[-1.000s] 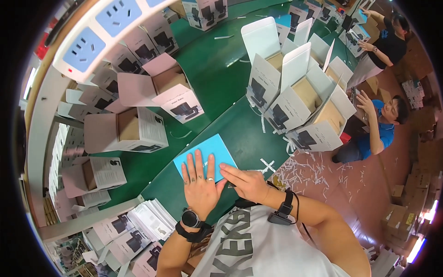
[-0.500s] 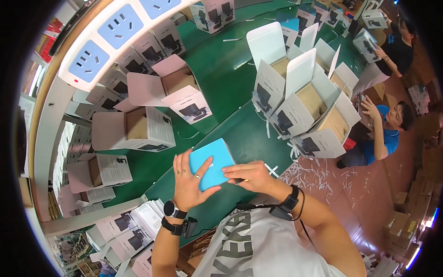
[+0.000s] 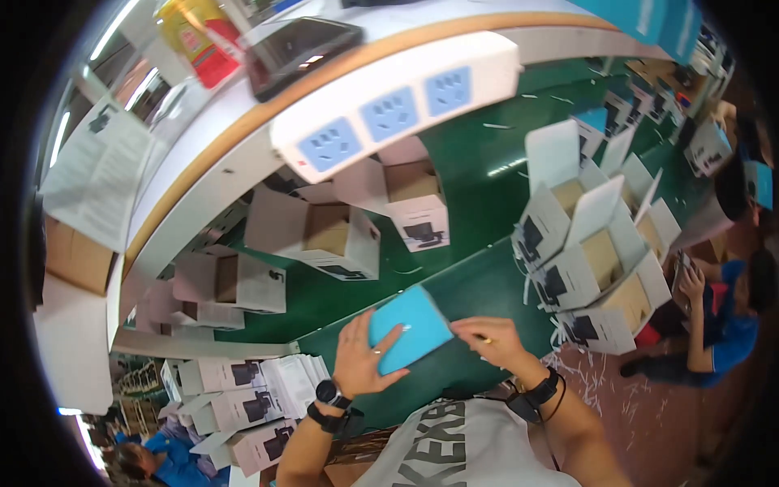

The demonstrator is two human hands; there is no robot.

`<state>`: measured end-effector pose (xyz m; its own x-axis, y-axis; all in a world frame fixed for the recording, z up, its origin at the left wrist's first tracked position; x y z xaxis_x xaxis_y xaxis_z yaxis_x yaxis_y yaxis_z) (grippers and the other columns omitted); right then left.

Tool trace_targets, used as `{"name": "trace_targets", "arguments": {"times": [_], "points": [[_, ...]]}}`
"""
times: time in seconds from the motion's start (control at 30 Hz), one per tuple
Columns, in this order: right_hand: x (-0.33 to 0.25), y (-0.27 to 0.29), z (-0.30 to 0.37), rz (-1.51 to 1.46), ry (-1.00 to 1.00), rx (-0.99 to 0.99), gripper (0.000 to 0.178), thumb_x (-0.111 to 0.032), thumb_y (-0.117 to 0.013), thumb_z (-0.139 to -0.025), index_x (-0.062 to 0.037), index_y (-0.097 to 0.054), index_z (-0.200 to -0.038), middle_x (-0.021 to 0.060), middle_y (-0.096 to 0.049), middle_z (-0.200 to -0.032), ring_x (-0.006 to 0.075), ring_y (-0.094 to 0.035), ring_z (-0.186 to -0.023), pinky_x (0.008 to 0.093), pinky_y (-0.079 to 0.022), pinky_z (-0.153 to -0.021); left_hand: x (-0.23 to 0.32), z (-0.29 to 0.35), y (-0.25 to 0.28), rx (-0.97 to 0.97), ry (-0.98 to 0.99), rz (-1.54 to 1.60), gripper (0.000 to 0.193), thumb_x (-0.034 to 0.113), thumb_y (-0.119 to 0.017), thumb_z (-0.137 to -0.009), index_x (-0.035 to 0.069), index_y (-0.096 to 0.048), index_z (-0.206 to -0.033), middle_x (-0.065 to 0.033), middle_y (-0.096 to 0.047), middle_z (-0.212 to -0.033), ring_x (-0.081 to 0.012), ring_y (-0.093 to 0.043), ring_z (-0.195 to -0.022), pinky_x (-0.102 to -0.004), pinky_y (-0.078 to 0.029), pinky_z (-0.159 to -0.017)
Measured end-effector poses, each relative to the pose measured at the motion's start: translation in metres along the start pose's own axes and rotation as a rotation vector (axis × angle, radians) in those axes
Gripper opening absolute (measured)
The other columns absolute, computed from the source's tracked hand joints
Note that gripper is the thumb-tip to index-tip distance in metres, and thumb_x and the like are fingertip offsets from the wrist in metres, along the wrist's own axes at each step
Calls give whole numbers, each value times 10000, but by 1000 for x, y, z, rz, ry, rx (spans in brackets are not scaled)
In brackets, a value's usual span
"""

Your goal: Assembling, filling, and stacking small electronics boxes at a manual assembly station.

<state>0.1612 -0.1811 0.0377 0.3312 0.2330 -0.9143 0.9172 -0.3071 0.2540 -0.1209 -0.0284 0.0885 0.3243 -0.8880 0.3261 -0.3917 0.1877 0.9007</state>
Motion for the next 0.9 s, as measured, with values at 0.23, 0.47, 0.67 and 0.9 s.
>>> {"name": "trace_targets", "arguments": {"times": [0.23, 0.47, 0.67, 0.9], "points": [[25, 27, -99, 152, -186, 309, 252, -98, -691, -997, -28, -720, -1237, 67, -754, -982, 60, -618, -661, 234, -492, -583, -106, 106, 16, 593, 844, -214, 853, 519, -878, -743, 157, -608, -1467, -332, -493, -1462, -521, -481, -1324, -585, -372, -1127], [61, 18, -222, 360, 140, 501, 295, -178, -755, -947, -1, -701, -1176, 64, -697, -874, 134, -581, -659, 293, -486, -601, -198, 22, 12, 513, 907, -419, 832, 661, -735, -840, 143, -594, -1475, -439, -463, -1448, -545, -424, -1399, -608, -337, -1150], [16, 2, -205, 550, -11, 158, 299, -244, -788, -893, 38, -691, -915, 237, -621, -759, 397, -633, -685, 422, -490, -632, -216, 2, 5, 396, 1114, -566, 667, 515, -573, -1006, 103, -520, -1529, -415, -428, -1506, -541, -365, -1441, -620, -276, -1190], [-47, -42, -79, 94, -384, 24, 232, -196, -744, -968, 30, -689, -959, 74, -666, -704, 151, -657, -580, 300, -485, -540, -115, 151, -86, 431, 1175, -392, 798, 393, -760, -887, -2, -457, -1511, -307, -458, -1492, -509, -431, -1381, -611, -345, -1153]]}}
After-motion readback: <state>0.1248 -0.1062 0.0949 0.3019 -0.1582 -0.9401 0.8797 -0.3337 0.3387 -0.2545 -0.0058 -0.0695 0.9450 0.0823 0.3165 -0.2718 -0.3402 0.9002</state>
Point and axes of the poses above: each hand's wrist, its own z-axis away from the middle knuckle, its own y-axis out of the back of the hand, x = y × z, the point moved 1 cm from there along -z, towards the middle knuckle
